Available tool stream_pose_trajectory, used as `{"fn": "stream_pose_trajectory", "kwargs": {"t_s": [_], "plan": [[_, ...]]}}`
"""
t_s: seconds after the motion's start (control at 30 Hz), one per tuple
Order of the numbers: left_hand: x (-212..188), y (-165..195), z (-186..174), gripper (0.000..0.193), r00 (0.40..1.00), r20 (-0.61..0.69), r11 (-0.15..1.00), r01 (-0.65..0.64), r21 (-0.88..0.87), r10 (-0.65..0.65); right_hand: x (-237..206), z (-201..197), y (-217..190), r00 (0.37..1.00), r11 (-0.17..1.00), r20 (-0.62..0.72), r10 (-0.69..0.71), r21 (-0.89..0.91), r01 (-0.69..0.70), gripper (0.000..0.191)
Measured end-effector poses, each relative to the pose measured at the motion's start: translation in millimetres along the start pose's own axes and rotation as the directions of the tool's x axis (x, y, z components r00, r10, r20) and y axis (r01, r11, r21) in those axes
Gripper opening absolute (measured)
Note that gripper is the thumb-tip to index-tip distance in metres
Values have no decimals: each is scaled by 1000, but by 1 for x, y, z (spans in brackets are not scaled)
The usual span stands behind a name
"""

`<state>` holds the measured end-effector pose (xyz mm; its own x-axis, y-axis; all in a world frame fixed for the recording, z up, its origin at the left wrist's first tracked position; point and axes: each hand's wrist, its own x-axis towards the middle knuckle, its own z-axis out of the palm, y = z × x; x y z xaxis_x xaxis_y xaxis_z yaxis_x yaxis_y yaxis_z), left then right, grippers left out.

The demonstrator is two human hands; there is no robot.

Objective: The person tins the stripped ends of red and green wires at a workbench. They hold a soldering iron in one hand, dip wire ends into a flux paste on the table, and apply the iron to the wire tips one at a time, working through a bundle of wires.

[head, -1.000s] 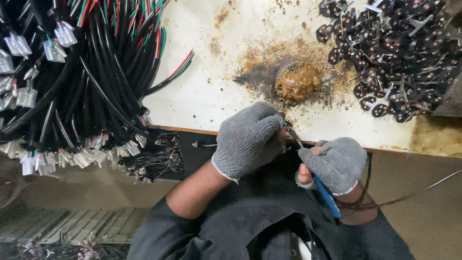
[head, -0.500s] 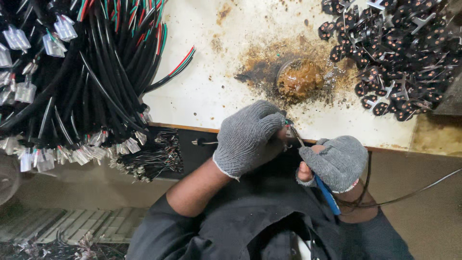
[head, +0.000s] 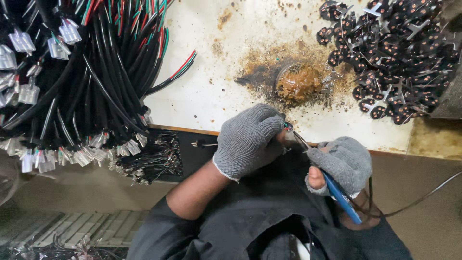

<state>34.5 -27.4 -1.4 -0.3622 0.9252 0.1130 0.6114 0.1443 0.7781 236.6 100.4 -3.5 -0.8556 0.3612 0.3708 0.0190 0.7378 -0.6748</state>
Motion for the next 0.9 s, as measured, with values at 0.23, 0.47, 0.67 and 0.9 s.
{"fn": "stream_pose_trajectory", "kwargs": {"t_s": [0.23, 0.47, 0.67, 0.9], "plan": [[0, -2, 0, 27, 1000, 5, 1000, -7, -2, 7, 0, -2, 0, 998, 1000, 66, -16, -21, 17, 16], [0, -2, -1, 29, 1000, -1, 1000, -4, -19, 4, -6, 4, 9, 982, 989, 142, -126, -61, 136, 20], [-1, -1, 1, 22, 1000, -7, 1000, 1, -4, -1, -6, 2, 5, 987, 993, 133, -91, -61, 100, 20], [-1, -4, 1, 25, 999, 21, 1000, -26, 2, 26, 2, -2, 1, 986, 997, 156, -62, -46, 70, 20]]}}
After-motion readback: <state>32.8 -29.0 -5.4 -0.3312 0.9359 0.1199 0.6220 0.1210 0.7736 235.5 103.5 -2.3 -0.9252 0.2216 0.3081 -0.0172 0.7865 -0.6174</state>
